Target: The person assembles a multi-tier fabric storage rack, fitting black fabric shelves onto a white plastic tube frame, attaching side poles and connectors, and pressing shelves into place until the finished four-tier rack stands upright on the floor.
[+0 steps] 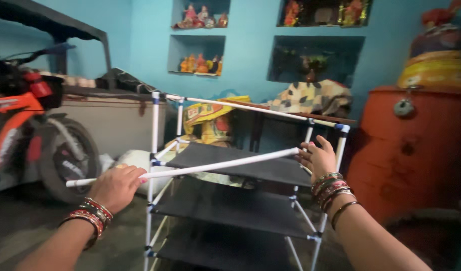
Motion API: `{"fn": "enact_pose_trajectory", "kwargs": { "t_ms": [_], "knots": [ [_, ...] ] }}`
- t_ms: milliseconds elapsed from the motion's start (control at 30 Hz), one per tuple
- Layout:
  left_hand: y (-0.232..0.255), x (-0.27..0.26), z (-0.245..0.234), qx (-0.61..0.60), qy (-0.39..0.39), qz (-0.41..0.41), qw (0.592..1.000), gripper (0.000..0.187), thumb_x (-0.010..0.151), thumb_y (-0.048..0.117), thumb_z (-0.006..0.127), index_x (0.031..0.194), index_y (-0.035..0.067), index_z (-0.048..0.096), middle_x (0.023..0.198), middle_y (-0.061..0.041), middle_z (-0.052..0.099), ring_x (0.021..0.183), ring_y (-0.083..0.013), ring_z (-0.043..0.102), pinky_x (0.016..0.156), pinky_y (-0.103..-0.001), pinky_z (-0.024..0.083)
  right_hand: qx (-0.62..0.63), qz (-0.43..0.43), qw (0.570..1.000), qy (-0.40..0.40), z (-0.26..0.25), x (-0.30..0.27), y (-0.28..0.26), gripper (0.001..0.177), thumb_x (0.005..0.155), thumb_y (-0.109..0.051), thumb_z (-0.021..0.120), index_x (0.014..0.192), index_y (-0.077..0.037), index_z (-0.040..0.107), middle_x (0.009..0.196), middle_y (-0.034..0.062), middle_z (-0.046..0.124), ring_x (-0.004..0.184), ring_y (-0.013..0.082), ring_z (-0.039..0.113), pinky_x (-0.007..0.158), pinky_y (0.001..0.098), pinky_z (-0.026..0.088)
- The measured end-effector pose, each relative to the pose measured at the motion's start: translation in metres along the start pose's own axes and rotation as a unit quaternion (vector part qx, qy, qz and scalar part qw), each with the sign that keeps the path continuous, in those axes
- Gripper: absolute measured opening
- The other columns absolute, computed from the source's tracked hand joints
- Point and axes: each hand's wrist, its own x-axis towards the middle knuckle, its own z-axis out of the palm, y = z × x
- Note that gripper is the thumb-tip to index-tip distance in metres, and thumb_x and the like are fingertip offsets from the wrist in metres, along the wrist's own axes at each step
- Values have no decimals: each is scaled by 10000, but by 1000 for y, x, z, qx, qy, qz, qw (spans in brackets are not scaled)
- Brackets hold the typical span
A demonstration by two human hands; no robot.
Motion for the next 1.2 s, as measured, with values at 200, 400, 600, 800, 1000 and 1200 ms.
{"fn": "enact_pose_trajectory", "kwargs": {
  "t_ms": [200,400,600,800,1000,1200],
  "knots": [
    [22,38,26,-55,14,27,998,240,906,328,609,1092,219,715,971,-36,738,937,-304,683,813,-459,542,-39,-44,998,-25,-37,23,3,407,984,1,517,1390,15,544,1219,172,677,1055,265,706,888,385,602],
    [75,72,49,-136,-70,-3,988,381,889,343,644,1258,251,669,1005,-57,720,924,-310,693,789,-433,552,-148,-109,982,37,-77,41,5,359,908,94,626,1259,28,648,1106,123,731,980,219,724,841,305,596],
    [142,115,62,-155,-99,66,981,439,930,282,588,1365,339,592,956,-54,681,887,-299,684,765,-437,547,-126,-108,985,56,-82,43,-14,319,885,107,641,1190,21,672,1071,122,737,959,208,735,834,286,619],
    [156,151,64,-93,-101,40,990,506,961,207,528,1417,426,540,1004,-42,672,836,-311,682,714,-458,552,-412,-178,875,182,-84,38,-34,320,893,-24,694,1191,-116,765,1128,96,760,1038,209,724,923,342,570],
    [155,169,69,-110,-45,51,992,524,932,203,562,1413,409,546,1009,-42,694,839,-335,683,701,-491,542,-510,-318,789,128,-97,75,-40,547,804,-64,749,1340,-126,658,1318,163,648,1173,310,639,1000,406,513],
    [155,179,82,-112,-65,38,991,517,944,218,560,1413,436,551,989,-49,682,844,-340,682,729,-493,538,-520,-259,810,78,-96,115,-48,548,858,-112,718,1393,-184,626,1274,161,677,1159,291,662,988,400,519]
  ]
}}
